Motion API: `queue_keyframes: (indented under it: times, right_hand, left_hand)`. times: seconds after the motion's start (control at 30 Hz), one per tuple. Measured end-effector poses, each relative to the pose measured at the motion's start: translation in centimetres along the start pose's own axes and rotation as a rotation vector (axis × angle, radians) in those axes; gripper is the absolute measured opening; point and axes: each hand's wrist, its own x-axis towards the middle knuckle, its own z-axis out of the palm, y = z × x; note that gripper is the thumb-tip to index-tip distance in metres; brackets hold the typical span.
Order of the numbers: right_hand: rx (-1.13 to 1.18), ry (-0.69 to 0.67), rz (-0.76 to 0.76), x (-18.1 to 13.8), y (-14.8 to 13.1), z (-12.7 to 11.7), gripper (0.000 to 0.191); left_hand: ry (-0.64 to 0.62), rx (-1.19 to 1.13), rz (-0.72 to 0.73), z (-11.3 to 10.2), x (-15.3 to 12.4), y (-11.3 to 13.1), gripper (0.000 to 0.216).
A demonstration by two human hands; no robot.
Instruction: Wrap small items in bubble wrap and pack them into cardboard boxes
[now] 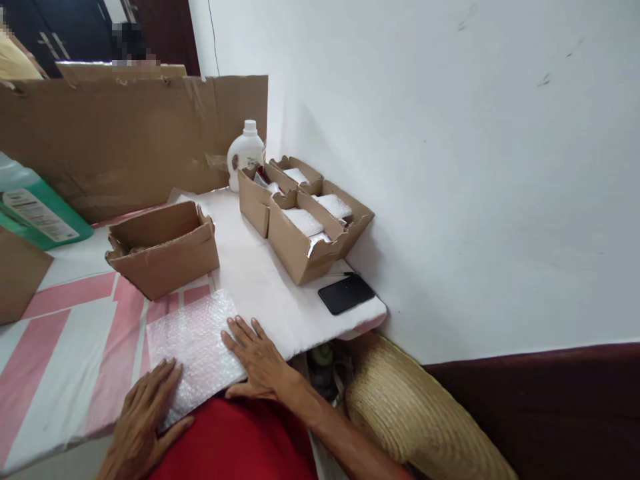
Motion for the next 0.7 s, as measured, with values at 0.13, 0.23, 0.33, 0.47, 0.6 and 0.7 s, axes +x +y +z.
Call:
queue_keyframes:
  times: [0.13,0.23,0.33,0.47,0.6,0.7]
  right_hand:
    - [-0.102,-0.003,-0.066,-2.2,1.0,1.1,0.071]
    - [-0.112,0.03,-0.11,-3.1,1.6,1.4,0.064]
    - [-0.041,0.042,-0.118,-3.2,2.0,1.0,0.06]
    - [0.122,0.114,-0.099,-2.8,2.2,0.2,0.052]
    - [0.318,0.308,0.01,-1.3,2.0,0.1,0.028]
    - [0.423,0.455,0.197,0.5,1.5,0.3,0.029]
  left_hand:
    - [-0.031,0.041,0.03,0.7,-1.4,-1.4,0.072]
    - [-0.023,0.009,0.043,0.4,-2.2,-2.1,0.071]
    - [-0.035,-0.074,0.053,-0.3,-2.3,-2.5,0.072]
    - [-0.017,-0.244,-0.033,-1.2,-1.9,-3.4,0.058]
    - [0.013,-0.483,-0.26,-1.0,-0.5,-4.3,0.03]
    - [-0.028,-0.609,-0.538,-0.5,1.3,-4.5,0.026]
